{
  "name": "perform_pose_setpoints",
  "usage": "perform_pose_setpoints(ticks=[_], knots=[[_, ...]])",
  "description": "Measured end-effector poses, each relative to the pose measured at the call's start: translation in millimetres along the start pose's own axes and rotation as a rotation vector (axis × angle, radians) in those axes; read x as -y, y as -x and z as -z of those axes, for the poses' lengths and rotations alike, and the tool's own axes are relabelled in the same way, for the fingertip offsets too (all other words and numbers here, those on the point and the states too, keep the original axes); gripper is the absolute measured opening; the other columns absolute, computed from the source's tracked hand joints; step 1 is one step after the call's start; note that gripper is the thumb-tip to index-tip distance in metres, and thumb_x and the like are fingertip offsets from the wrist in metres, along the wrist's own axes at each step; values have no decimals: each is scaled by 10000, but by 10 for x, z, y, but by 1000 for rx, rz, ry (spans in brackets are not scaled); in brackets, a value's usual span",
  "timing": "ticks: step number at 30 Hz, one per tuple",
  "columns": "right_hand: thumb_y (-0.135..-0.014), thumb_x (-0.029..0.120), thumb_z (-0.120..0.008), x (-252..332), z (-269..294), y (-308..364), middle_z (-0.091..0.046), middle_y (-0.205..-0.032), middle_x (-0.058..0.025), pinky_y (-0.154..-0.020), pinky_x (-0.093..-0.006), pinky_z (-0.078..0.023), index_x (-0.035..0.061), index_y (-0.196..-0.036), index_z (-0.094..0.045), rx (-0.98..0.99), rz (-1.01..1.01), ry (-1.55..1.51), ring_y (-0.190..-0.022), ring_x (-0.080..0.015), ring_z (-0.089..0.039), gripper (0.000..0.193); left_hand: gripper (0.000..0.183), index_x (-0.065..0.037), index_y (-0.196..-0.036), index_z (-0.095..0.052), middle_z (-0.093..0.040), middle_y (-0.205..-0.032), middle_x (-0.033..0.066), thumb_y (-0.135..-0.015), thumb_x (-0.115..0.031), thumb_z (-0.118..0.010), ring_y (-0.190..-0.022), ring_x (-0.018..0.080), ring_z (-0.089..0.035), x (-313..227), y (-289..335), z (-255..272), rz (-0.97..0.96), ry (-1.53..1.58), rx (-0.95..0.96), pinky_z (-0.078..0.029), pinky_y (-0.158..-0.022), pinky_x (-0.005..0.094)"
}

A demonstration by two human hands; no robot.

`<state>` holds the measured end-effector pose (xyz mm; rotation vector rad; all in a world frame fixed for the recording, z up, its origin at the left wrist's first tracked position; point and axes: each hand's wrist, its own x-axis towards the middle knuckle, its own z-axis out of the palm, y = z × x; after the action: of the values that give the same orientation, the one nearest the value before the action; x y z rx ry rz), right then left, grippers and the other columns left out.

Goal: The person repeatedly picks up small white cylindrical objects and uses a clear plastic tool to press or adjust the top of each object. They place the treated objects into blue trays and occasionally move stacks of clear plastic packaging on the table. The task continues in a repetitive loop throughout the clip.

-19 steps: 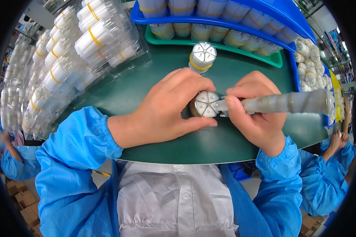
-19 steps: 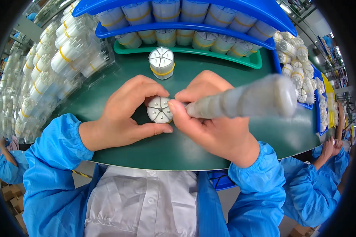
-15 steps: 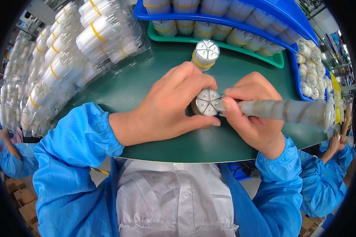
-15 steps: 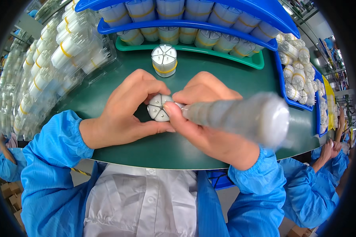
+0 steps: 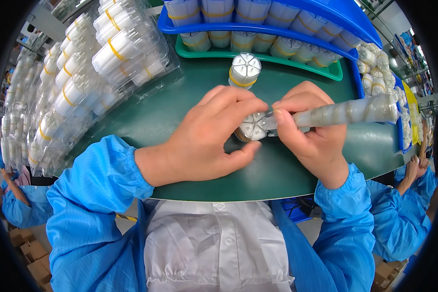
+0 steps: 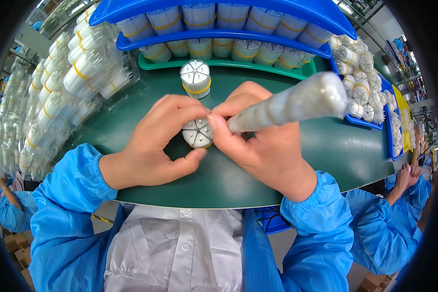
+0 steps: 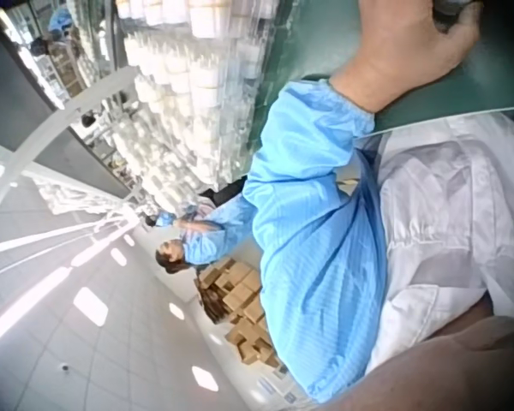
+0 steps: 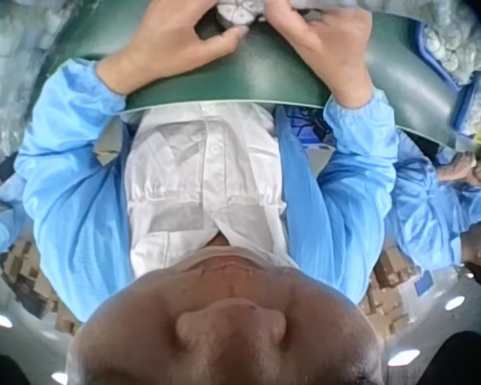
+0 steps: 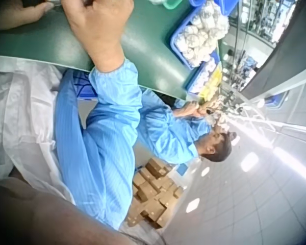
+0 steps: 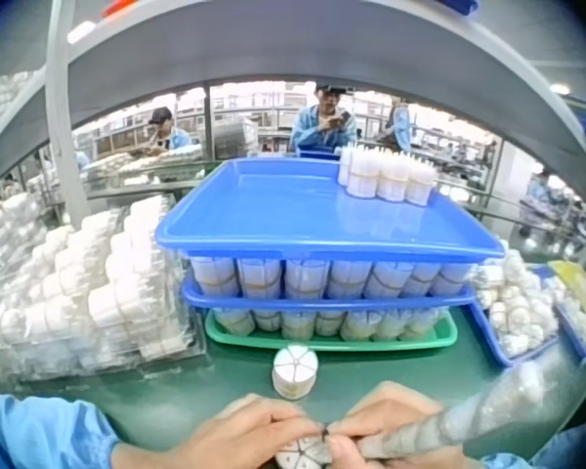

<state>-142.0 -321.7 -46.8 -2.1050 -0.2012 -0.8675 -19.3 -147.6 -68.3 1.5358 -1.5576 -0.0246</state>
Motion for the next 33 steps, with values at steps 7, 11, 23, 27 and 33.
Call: perform_pose_setpoints(ticks=[7,11,23,27,33], knots=[[-808,-35,-741,0,42,19,-631,-771,-74,-539,-301,-453,12,-848,-671,-20,-14,27,-652,-167,-594,93,570,-46,-1228,-592,-611,-1153,124,-721,-83,-851,-1012,280,-604,-41,-30,3,117,-54,39,-503,-831,361],[-817,-23,-737,-40,64,7,-637,-778,-74,-541,-299,-452,18,-858,-677,-73,-39,-11,-659,-162,-599,83,596,-47,-1254,-575,-618,-1156,106,-725,-81,-848,-1011,270,-608,-52,-32,-24,117,19,-10,-505,-841,354],[-835,-7,-728,-68,71,33,-637,-779,-76,-542,-298,-447,24,-871,-681,-36,-51,-18,-659,-165,-601,67,585,-42,-1264,-566,-595,-1161,128,-743,-74,-829,-1028,274,-606,-15,-66,-47,100,-25,29,-505,-845,350],[-841,-7,-724,-56,96,22,-646,-788,-72,-544,-299,-446,22,-876,-687,-74,-56,-33,-666,-163,-604,59,601,-44,-1291,-541,-599,-1193,137,-747,-45,-795,-1051,279,-611,-70,-54,-58,126,81,13,-507,-857,350],[-833,-2,-731,-64,51,41,-641,-789,-71,-541,-300,-445,24,-869,-684,-27,-59,2,-664,-161,-601,65,627,-51,-1326,-517,-599,-1218,133,-754,-36,-775,-1076,259,-608,-55,-59,-55,76,41,26,-498,-884,349]])
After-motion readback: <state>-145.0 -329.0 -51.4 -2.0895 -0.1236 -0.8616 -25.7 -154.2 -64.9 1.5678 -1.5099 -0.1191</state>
